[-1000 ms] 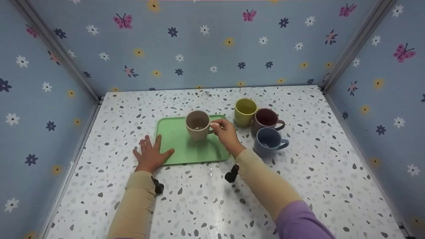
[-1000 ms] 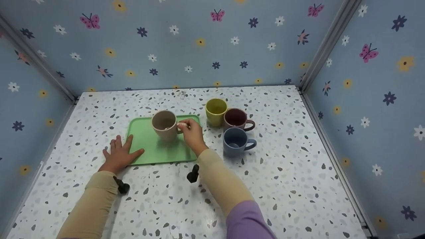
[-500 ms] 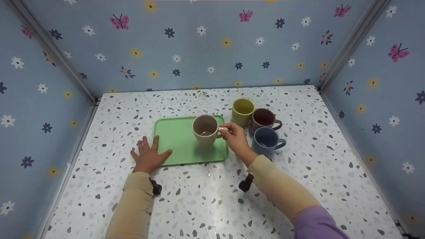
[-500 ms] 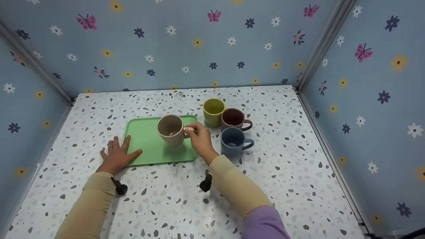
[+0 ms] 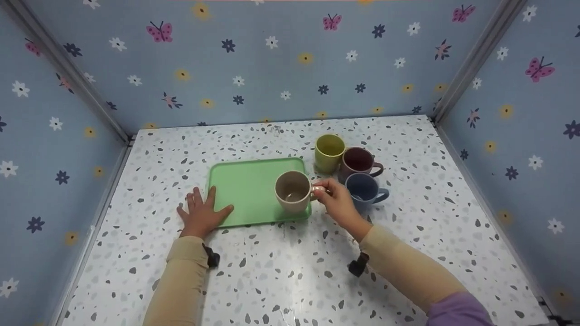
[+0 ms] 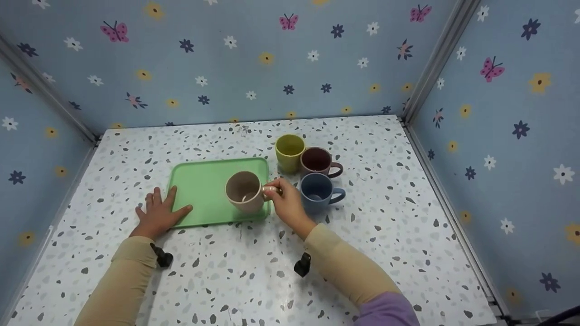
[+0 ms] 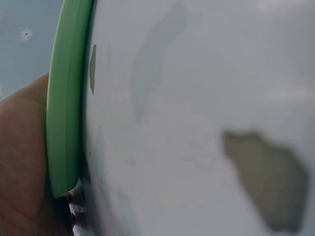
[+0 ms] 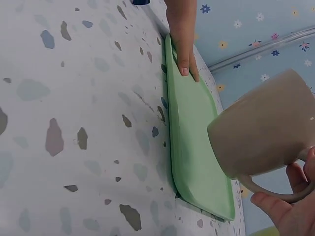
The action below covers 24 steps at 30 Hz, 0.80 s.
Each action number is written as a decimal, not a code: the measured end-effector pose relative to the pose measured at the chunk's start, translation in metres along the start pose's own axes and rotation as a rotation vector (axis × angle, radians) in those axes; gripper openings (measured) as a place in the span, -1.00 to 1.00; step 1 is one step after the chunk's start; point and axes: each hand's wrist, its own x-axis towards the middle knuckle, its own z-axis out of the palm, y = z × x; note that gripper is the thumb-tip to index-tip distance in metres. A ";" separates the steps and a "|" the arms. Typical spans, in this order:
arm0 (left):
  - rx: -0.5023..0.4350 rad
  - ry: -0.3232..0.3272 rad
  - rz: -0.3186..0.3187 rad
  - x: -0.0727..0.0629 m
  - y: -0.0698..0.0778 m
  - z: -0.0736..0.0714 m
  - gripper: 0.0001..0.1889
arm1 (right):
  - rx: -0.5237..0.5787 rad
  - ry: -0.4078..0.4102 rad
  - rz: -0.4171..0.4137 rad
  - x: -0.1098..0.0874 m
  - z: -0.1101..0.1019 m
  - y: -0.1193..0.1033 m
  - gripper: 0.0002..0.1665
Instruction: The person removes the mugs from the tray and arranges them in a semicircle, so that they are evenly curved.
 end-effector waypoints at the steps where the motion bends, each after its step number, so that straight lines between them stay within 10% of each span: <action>1: -0.001 0.001 -0.001 0.001 0.000 0.000 0.05 | -0.009 0.003 -0.002 -0.002 -0.002 0.001 -0.87; 24: -0.024 0.008 0.004 0.001 0.001 0.002 0.05 | -0.079 0.033 0.028 -0.044 -0.048 0.025 -0.87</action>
